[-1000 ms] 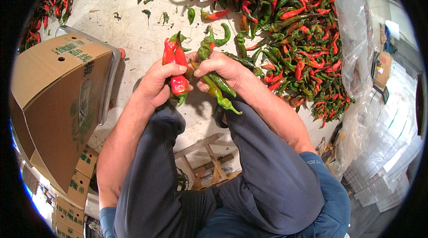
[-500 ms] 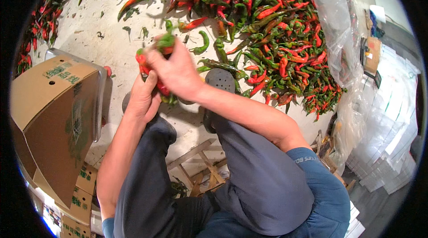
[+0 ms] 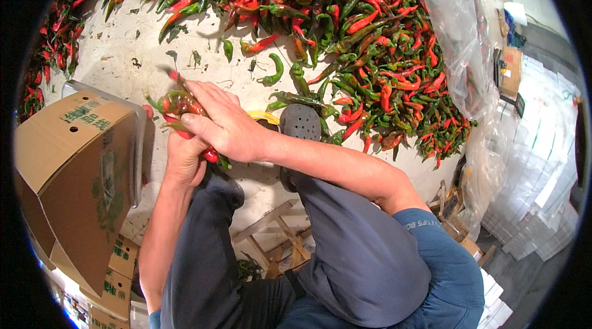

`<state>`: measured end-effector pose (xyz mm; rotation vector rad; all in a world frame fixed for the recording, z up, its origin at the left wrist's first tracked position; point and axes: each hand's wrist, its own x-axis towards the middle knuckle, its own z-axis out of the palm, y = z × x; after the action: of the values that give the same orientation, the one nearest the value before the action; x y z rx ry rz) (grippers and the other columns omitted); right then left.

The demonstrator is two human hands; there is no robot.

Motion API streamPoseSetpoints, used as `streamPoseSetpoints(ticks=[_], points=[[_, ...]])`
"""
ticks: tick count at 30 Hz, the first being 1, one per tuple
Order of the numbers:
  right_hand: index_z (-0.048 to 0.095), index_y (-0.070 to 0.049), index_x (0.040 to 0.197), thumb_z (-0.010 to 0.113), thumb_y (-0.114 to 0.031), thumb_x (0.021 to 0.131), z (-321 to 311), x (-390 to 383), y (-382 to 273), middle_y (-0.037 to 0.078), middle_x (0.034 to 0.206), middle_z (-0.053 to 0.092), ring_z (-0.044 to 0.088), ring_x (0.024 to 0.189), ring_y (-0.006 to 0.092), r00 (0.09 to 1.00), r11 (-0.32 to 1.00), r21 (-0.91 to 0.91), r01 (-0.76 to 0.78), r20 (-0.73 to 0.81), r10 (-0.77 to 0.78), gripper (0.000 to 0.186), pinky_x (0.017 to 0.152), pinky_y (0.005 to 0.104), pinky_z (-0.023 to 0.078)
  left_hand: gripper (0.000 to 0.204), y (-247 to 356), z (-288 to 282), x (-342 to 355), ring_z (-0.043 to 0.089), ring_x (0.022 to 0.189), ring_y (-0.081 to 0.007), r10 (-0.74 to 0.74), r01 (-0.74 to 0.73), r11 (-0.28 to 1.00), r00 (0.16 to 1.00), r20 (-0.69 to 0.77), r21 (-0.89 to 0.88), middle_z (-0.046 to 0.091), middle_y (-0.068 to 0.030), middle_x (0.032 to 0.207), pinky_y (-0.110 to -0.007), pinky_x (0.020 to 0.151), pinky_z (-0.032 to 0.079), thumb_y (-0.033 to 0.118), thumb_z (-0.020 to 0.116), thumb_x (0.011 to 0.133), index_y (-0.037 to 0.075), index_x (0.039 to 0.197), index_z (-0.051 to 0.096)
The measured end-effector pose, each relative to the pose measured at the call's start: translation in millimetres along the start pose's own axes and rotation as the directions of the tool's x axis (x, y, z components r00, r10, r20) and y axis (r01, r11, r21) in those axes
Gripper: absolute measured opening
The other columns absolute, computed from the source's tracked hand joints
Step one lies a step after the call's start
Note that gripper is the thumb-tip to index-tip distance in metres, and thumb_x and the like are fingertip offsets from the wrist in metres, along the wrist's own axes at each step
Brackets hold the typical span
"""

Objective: The person sorts red and green chili peppers from a pile on the floor into cardboard boxes by hand, while using a digital scale to monitor progress.

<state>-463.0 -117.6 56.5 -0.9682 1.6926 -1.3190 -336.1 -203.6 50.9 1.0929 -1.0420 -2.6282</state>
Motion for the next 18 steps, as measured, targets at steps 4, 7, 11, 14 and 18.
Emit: streamPoseSetpoints(ticks=[4, 7, 11, 14, 18], points=[[0.03, 0.011, 0.147, 0.036, -0.051, 0.104, -3, -1, 5, 0.029, 0.148, 0.038, 0.035, 0.139, 0.0415, 0.991, 0.999, -0.028, 0.036, 0.133, -0.032, 0.076, 0.115, 0.0487, 0.023, 0.043, -8, -6, 2, 0.064, 0.103, -0.0167, -0.008, 0.001, 0.997, 0.996, -0.086, -0.079, 0.064, -0.0062, 0.116, -0.032, 0.089, 0.054, 0.015, 0.077, 0.087, 0.0, 0.123, 0.058], [0.044, 0.009, 0.141, 0.042, -0.047, 0.104, 3, -1, 11, 0.027, 0.136, 0.052, 0.049, 0.129, 0.0378, 0.994, 0.996, 0.031, 0.087, 0.068, -0.089, 0.067, 0.109, 0.0465, 0.035, 0.041, -2, -22, 6, 0.065, 0.101, -0.0174, -0.048, 0.043, 0.992, 0.998, -0.038, -0.118, 0.065, -0.0076, 0.114, -0.034, 0.089, 0.056, 0.009, 0.073, 0.087, 0.0, 0.123, 0.057], [0.066, 0.003, 0.12, 0.064, -0.033, 0.098, -26, 6, 14, 0.013, 0.105, 0.071, 0.066, 0.098, 0.017, 0.947, 0.924, 0.207, -0.321, 0.042, 0.32, 0.041, 0.089, 0.0324, 0.052, 0.039, -9, -37, 10, 0.066, 0.101, -0.0222, -0.032, 0.037, 0.984, 0.999, 0.033, -0.172, 0.065, -0.0084, 0.107, -0.04, 0.089, 0.058, 0.007, 0.072, 0.086, 0.004, 0.121, 0.056], [0.062, 0.004, 0.119, 0.066, -0.027, 0.091, -61, 3, 48, 0.023, 0.108, 0.067, 0.067, 0.101, 0.0337, 0.924, 0.874, -0.329, -0.358, -0.261, 0.28, 0.042, 0.09, 0.0436, 0.053, 0.038, -14, -46, 8, 0.067, 0.101, -0.0258, -0.062, 0.052, 0.987, 0.996, -0.059, -0.154, 0.064, -0.0088, 0.104, -0.043, 0.085, 0.058, 0.01, 0.072, 0.087, 0.007, 0.121, 0.055], [0.061, -0.004, 0.101, 0.074, -0.021, 0.083, -118, 11, 93, 0.015, 0.099, 0.064, 0.06, 0.099, 0.033, 0.892, 0.429, -0.86, -0.277, -0.396, -0.217, 0.028, 0.087, 0.0443, 0.047, 0.035, -3, -44, 16, 0.068, 0.092, -0.0242, -0.12, 0.117, 0.993, 0.941, -0.318, -0.026, 0.065, -0.0099, 0.098, -0.039, 0.075, 0.058, 0.013, 0.074, 0.086, 0.004, 0.114, 0.057]])
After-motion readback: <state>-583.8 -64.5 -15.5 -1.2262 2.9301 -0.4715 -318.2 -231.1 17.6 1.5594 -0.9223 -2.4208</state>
